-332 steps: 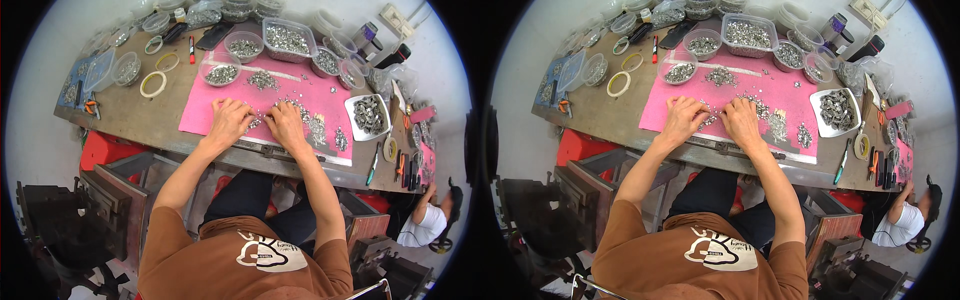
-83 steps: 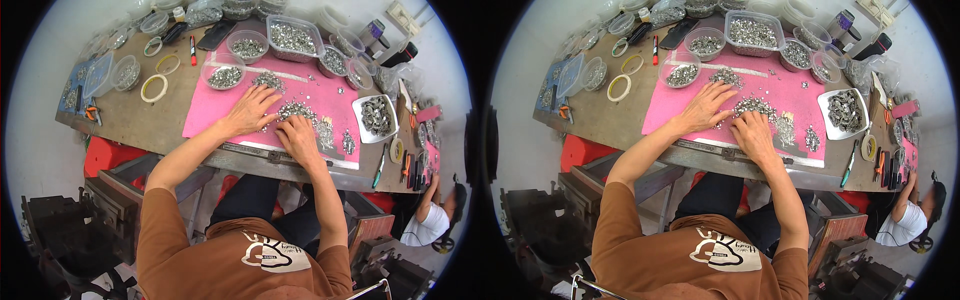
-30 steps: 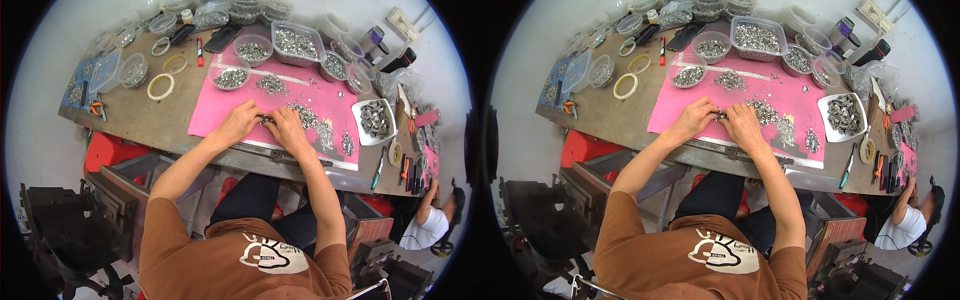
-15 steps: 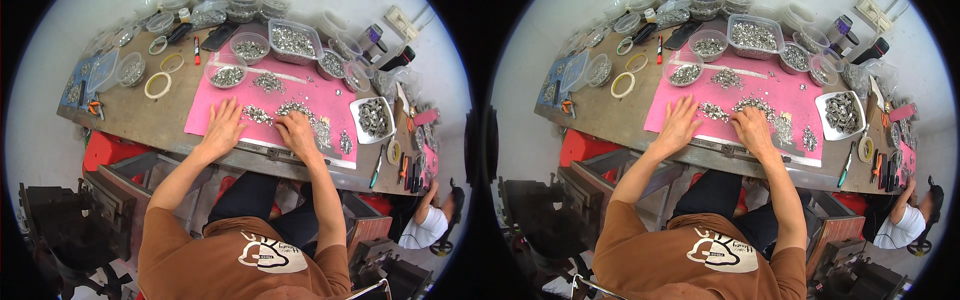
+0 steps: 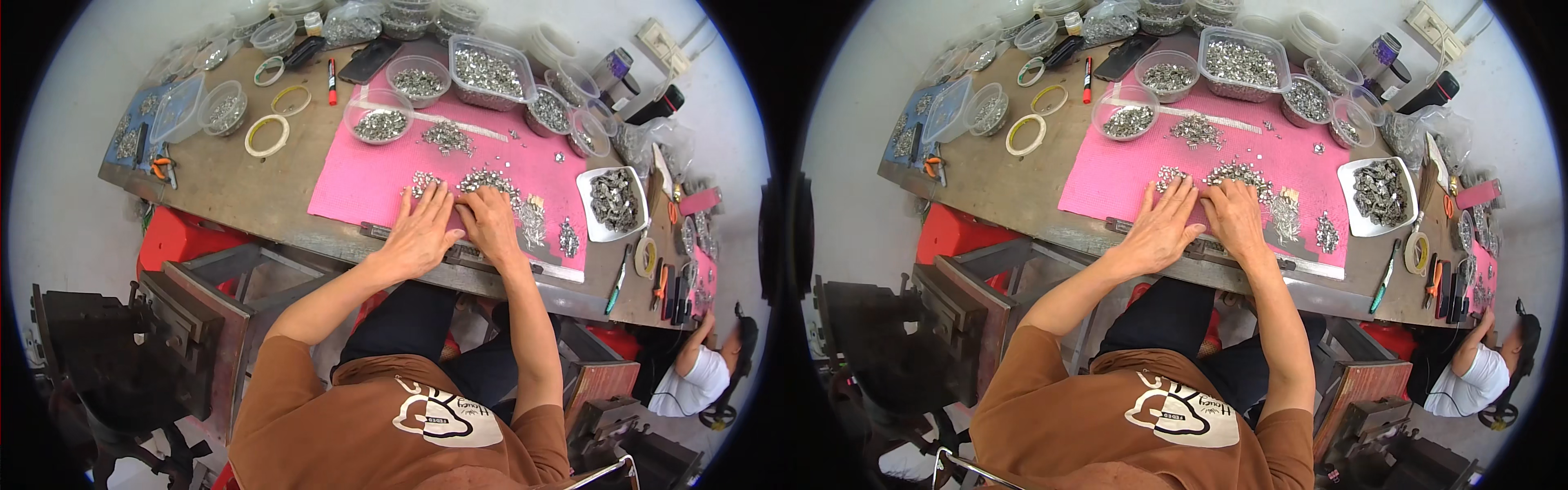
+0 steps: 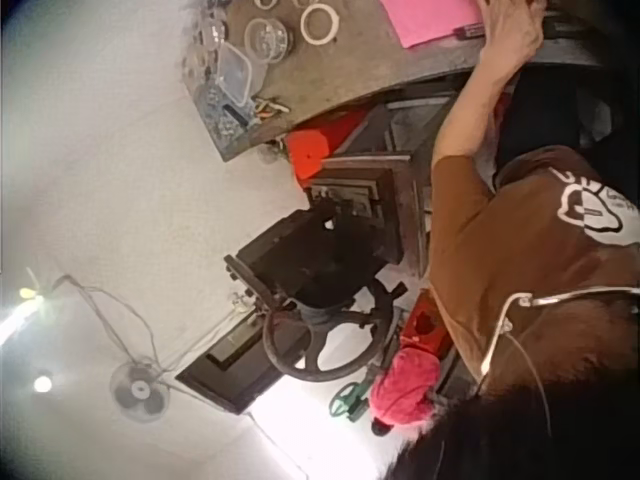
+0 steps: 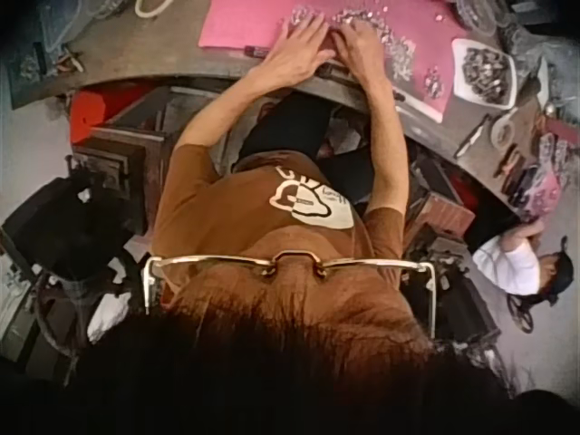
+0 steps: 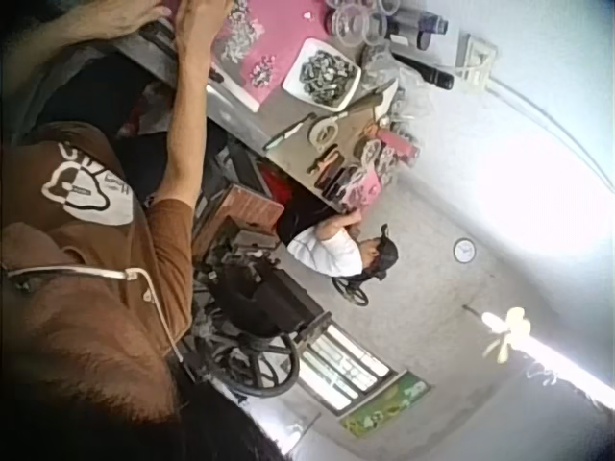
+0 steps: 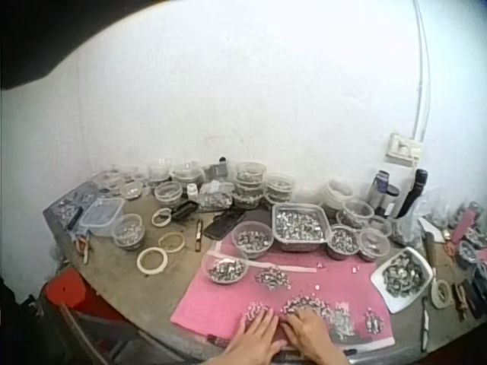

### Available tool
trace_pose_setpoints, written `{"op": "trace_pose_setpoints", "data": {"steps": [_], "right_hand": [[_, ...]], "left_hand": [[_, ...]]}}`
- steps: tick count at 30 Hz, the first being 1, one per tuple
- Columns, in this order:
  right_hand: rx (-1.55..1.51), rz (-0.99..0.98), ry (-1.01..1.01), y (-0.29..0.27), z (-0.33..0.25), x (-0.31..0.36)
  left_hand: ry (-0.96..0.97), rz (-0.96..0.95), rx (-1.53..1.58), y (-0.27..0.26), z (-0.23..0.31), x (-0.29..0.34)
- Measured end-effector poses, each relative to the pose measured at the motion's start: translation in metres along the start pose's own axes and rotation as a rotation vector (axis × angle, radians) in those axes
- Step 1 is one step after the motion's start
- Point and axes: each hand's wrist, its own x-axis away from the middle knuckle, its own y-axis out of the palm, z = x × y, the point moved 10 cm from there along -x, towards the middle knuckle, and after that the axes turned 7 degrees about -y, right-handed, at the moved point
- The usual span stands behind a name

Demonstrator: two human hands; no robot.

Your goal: The person removes a metal strip mold from a manual press machine, arranges small metal components into the strip by hand, and then reinserts the strip into the press to operate it.

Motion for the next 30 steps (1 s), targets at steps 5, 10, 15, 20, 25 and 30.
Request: {"op": "trace_pose_setpoints", "data": {"steps": [5, 10, 15, 20, 25, 30], "right_hand": [[0.044, -0.025, 0.012, -0.003, 0.004, 0.002], [0.031, -0.034, 0.029, -0.009, 0.009, 0.005], [0.036, -0.015, 0.008, -0.005, 0.003, -0.001], [0.075, 0.015, -0.003, 0.003, -0.006, -0.012], [0.089, -0.003, -0.018, 0.008, -0.009, -0.011], [0.0, -0.114, 0.016, 0.001, -0.005, -0.003]], "left_hand": [[0.105, 0.08, 0.071, -0.01, 0.006, 0.004], [-0.051, 0.249, 0.051, -0.054, -0.05, 0.011], [-0.172, 0.106, -0.082, -0.028, -0.053, 0.031], [-0.096, 0.093, -0.001, -0.015, -0.02, 0.03], [0.036, 0.103, 0.17, -0.017, -0.001, 0.027], [0.0, 0.542, 0.326, -0.079, -0.046, 0.035]]}}
